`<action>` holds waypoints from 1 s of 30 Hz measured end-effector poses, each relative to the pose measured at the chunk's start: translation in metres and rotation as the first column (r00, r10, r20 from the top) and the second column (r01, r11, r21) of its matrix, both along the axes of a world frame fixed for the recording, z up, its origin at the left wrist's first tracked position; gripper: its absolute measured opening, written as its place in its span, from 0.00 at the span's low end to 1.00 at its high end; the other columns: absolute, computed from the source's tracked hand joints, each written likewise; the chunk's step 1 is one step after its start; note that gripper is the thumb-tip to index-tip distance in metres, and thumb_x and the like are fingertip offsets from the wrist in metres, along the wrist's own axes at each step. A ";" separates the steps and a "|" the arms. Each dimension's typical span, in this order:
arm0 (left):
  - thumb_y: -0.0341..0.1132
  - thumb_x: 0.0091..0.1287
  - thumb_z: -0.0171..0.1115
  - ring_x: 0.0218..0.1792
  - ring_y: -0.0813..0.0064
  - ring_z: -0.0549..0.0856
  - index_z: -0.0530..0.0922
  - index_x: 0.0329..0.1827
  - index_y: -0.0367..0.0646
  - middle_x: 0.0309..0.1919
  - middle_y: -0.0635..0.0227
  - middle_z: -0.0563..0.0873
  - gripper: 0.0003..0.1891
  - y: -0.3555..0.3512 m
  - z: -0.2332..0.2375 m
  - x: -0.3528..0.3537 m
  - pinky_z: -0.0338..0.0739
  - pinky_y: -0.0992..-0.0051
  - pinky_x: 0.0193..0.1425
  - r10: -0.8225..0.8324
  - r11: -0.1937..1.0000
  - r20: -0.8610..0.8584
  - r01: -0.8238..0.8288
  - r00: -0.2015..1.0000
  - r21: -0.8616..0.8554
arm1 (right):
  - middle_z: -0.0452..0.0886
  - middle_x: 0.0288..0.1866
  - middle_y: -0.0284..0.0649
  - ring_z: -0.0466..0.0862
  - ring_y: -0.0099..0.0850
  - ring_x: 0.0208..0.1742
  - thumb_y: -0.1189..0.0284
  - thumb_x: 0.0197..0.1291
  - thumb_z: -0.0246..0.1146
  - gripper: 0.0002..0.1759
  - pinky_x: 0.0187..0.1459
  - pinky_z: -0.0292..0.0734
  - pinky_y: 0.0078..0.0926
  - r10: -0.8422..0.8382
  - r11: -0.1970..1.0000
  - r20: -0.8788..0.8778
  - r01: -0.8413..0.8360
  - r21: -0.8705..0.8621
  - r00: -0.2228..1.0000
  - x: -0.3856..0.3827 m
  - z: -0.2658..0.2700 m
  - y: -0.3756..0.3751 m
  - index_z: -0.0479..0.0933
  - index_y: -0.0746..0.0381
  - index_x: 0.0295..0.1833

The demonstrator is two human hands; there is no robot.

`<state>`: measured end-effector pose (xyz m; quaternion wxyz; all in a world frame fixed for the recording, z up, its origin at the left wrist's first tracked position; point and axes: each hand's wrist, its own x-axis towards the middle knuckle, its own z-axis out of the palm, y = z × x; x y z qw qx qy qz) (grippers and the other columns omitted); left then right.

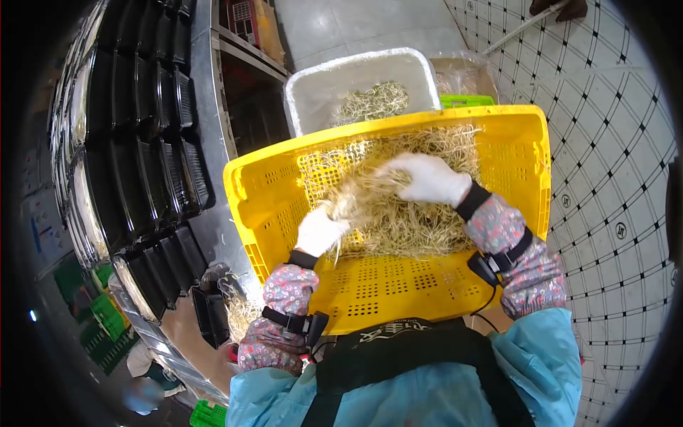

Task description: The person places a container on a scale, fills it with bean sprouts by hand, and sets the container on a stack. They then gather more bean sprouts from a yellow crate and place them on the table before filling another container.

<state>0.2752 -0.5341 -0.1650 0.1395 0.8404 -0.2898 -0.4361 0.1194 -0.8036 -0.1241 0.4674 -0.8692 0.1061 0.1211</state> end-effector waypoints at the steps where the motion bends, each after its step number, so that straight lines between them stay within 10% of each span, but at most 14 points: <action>1: 0.50 0.53 0.72 0.46 0.52 0.87 0.73 0.64 0.34 0.43 0.44 0.86 0.39 0.001 -0.003 0.003 0.81 0.62 0.53 0.037 0.999 0.063 -0.036 0.997 -0.007 | 0.80 0.59 0.43 0.81 0.44 0.57 0.62 0.52 0.67 0.31 0.58 0.77 0.38 0.013 1.000 -0.009 -0.013 0.005 1.000 0.015 0.004 0.004 0.74 0.44 0.66; 5: 0.49 0.57 0.72 0.56 0.49 0.83 0.61 0.74 0.31 0.62 0.42 0.78 0.47 0.029 -0.066 -0.013 0.77 0.63 0.62 0.346 0.902 0.298 -0.228 0.889 -0.366 | 0.69 0.72 0.48 0.74 0.48 0.66 0.57 0.52 0.70 0.42 0.67 0.69 0.40 -0.051 0.973 0.123 0.077 -0.219 0.991 0.028 -0.042 0.015 0.64 0.49 0.74; 8: 0.45 0.60 0.73 0.63 0.50 0.79 0.57 0.75 0.27 0.70 0.42 0.71 0.48 0.039 -0.083 -0.056 0.70 0.68 0.70 0.558 0.783 -0.401 -0.621 0.727 -0.034 | 0.66 0.74 0.47 0.62 0.47 0.77 0.53 0.54 0.69 0.44 0.73 0.59 0.51 -0.116 0.934 -0.056 0.090 -0.346 0.992 0.011 -0.060 0.021 0.62 0.53 0.74; 10: 0.48 0.61 0.73 0.68 0.50 0.74 0.58 0.75 0.27 0.68 0.40 0.72 0.47 0.053 -0.123 -0.095 0.66 0.66 0.73 0.323 0.940 -0.140 -0.300 0.936 0.162 | 0.64 0.76 0.46 0.61 0.47 0.77 0.52 0.55 0.69 0.44 0.72 0.54 0.61 -0.087 0.899 -0.250 -0.032 -0.436 0.964 -0.009 -0.067 0.024 0.62 0.51 0.75; 12: 0.57 0.59 0.72 0.71 0.51 0.70 0.58 0.74 0.26 0.67 0.38 0.72 0.52 0.069 -0.183 -0.135 0.62 0.66 0.75 0.395 0.913 -0.397 -0.307 0.829 0.267 | 0.55 0.81 0.46 0.55 0.50 0.80 0.48 0.55 0.68 0.46 0.73 0.50 0.64 -0.271 0.834 -0.247 0.099 -0.544 0.930 -0.037 -0.089 0.013 0.60 0.44 0.78; 14: 0.60 0.61 0.67 0.71 0.50 0.70 0.61 0.72 0.25 0.68 0.38 0.71 0.50 0.037 -0.155 -0.153 0.66 0.63 0.74 0.355 0.883 -0.306 -0.209 0.884 0.421 | 0.51 0.82 0.45 0.52 0.54 0.80 0.44 0.51 0.69 0.53 0.74 0.47 0.64 -0.440 0.750 -0.245 0.203 -0.630 0.864 -0.059 -0.095 -0.010 0.55 0.44 0.80; 15: 0.72 0.53 0.67 0.73 0.50 0.68 0.57 0.73 0.21 0.69 0.37 0.70 0.63 0.025 -0.143 -0.156 0.61 0.67 0.75 0.435 0.863 -0.318 -0.289 0.842 0.415 | 0.50 0.83 0.46 0.52 0.55 0.80 0.42 0.49 0.70 0.55 0.74 0.47 0.65 -0.470 0.770 -0.274 0.238 -0.592 0.839 -0.069 -0.097 -0.020 0.53 0.44 0.80; 20: 0.79 0.53 0.57 0.76 0.57 0.62 0.57 0.74 0.23 0.75 0.42 0.62 0.65 -0.023 -0.150 -0.183 0.60 0.66 0.76 0.675 0.731 -0.362 -0.520 0.643 0.441 | 0.47 0.82 0.54 0.50 0.62 0.79 0.35 0.40 0.72 0.66 0.73 0.51 0.65 -0.515 0.836 -0.443 0.315 -0.449 0.734 -0.092 -0.103 -0.027 0.48 0.46 0.81; 24: 0.74 0.59 0.58 0.72 0.62 0.68 0.58 0.76 0.31 0.73 0.52 0.68 0.57 -0.059 -0.165 -0.203 0.60 0.69 0.75 0.759 0.513 -0.636 -0.729 0.139 0.453 | 0.56 0.78 0.61 0.60 0.53 0.78 0.40 0.40 0.75 0.65 0.75 0.59 0.41 -0.418 0.903 -0.556 0.396 -0.167 0.718 -0.111 -0.092 -0.010 0.52 0.53 0.81; 30: 0.46 0.65 0.70 0.55 0.71 0.82 0.71 0.66 0.34 0.57 0.62 0.82 0.33 -0.069 -0.105 -0.184 0.76 0.70 0.60 0.477 0.700 -0.850 -0.682 0.224 0.213 | 0.63 0.75 0.61 0.66 0.48 0.75 0.48 0.40 0.77 0.65 0.73 0.62 0.33 -0.312 0.863 -0.580 0.480 0.158 0.752 -0.136 -0.056 -0.001 0.54 0.73 0.77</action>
